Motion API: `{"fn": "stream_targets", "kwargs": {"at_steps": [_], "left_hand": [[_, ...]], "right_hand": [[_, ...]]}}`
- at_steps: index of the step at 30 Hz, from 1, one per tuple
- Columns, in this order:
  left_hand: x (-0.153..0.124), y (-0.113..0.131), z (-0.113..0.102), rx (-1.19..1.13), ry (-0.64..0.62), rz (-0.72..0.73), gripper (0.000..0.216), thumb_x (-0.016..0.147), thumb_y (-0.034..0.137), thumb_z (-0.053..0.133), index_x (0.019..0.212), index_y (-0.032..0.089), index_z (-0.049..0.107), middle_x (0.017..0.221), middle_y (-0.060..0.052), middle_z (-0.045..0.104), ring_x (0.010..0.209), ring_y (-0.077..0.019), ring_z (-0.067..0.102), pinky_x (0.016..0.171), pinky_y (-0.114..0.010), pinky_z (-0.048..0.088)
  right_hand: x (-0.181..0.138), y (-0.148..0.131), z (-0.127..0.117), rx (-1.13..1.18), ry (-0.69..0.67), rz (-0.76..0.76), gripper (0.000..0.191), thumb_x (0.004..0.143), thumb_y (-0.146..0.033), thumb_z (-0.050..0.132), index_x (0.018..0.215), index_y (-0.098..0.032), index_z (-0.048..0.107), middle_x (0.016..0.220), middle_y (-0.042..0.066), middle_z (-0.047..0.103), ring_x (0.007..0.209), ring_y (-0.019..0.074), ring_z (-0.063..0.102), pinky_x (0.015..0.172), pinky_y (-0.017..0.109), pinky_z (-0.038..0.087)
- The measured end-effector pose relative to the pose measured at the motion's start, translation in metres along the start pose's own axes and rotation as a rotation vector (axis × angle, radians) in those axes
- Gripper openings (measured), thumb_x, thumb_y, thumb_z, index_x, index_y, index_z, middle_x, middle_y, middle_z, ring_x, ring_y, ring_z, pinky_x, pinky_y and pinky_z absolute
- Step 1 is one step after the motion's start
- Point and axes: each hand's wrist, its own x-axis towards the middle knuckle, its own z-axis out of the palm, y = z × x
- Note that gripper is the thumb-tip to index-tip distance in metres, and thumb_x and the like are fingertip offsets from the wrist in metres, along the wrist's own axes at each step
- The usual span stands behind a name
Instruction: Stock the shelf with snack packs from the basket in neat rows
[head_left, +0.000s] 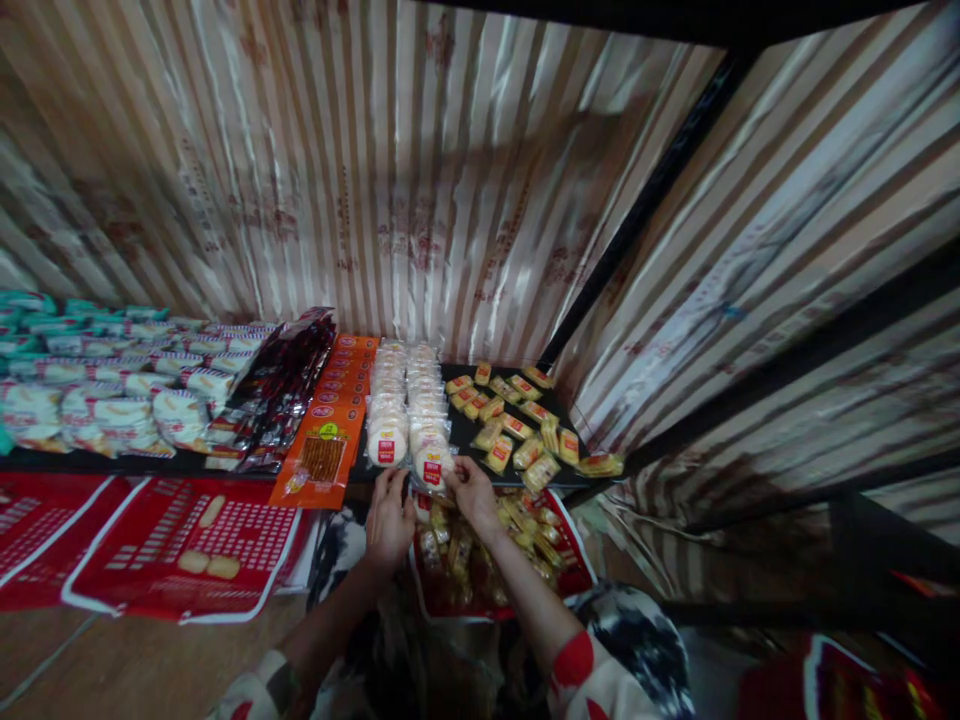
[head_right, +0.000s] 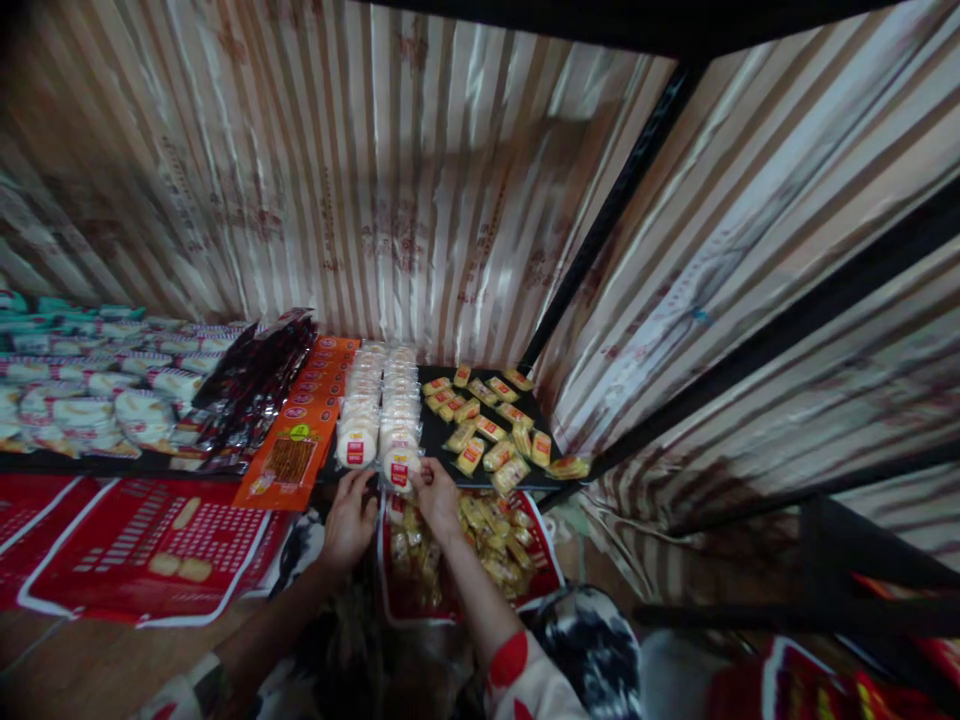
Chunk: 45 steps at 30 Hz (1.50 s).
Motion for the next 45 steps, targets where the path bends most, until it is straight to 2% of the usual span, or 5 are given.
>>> {"fn": "stream_targets", "kwargs": {"at_steps": [7, 22, 31, 40, 45], "left_hand": [[0.014, -0.001, 0.011, 0.229, -0.079, 0.226, 0.044, 0.080, 0.010, 0.041, 0.122, 0.017, 0.052, 0.135, -0.011, 0.043, 0.119, -0.0218, 0.046, 0.099, -0.034, 0.042], [-0.008, -0.009, -0.003, 0.116, 0.175, 0.145, 0.036, 0.087, 0.020, 0.037, 0.119, 0.018, 0.053, 0.126, -0.012, 0.041, 0.107, -0.0193, 0.052, 0.089, -0.034, 0.049], [0.022, -0.031, -0.008, 0.203, 0.301, 0.146, 0.038, 0.085, 0.026, 0.046, 0.120, 0.014, 0.051, 0.124, -0.014, 0.041, 0.108, -0.0247, 0.048, 0.092, -0.041, 0.045], [0.039, -0.037, 0.001, 0.252, 0.345, 0.211, 0.034, 0.085, 0.027, 0.049, 0.116, 0.013, 0.051, 0.122, -0.015, 0.044, 0.113, -0.0281, 0.044, 0.093, -0.044, 0.044], [0.040, -0.044, 0.008, 0.262, 0.389, 0.235, 0.032, 0.085, 0.028, 0.050, 0.113, 0.014, 0.053, 0.119, -0.015, 0.049, 0.108, -0.0273, 0.048, 0.090, -0.043, 0.045]], "right_hand": [[0.019, 0.006, 0.011, -0.149, 0.061, -0.027, 0.021, 0.070, -0.038, 0.052, 0.077, -0.019, 0.059, 0.072, 0.002, 0.063, 0.064, 0.0158, 0.057, 0.064, 0.028, 0.047], [-0.002, -0.025, 0.041, -0.245, -0.092, -0.121, 0.017, 0.073, -0.029, 0.055, 0.085, -0.020, 0.063, 0.072, 0.000, 0.064, 0.064, 0.0136, 0.057, 0.064, 0.024, 0.045], [0.008, -0.025, 0.072, -0.174, -0.110, -0.238, 0.028, 0.077, -0.020, 0.050, 0.103, -0.016, 0.062, 0.094, 0.008, 0.066, 0.081, 0.0177, 0.062, 0.078, 0.031, 0.049], [-0.004, 0.005, 0.037, -0.408, 0.152, -0.417, 0.034, 0.085, -0.022, 0.046, 0.116, -0.024, 0.060, 0.112, 0.010, 0.054, 0.106, 0.0217, 0.049, 0.093, 0.039, 0.043], [0.001, 0.023, 0.024, -0.476, 0.119, -0.447, 0.033, 0.085, -0.017, 0.044, 0.109, -0.027, 0.065, 0.117, 0.009, 0.050, 0.105, 0.0209, 0.047, 0.089, 0.037, 0.045]]}}
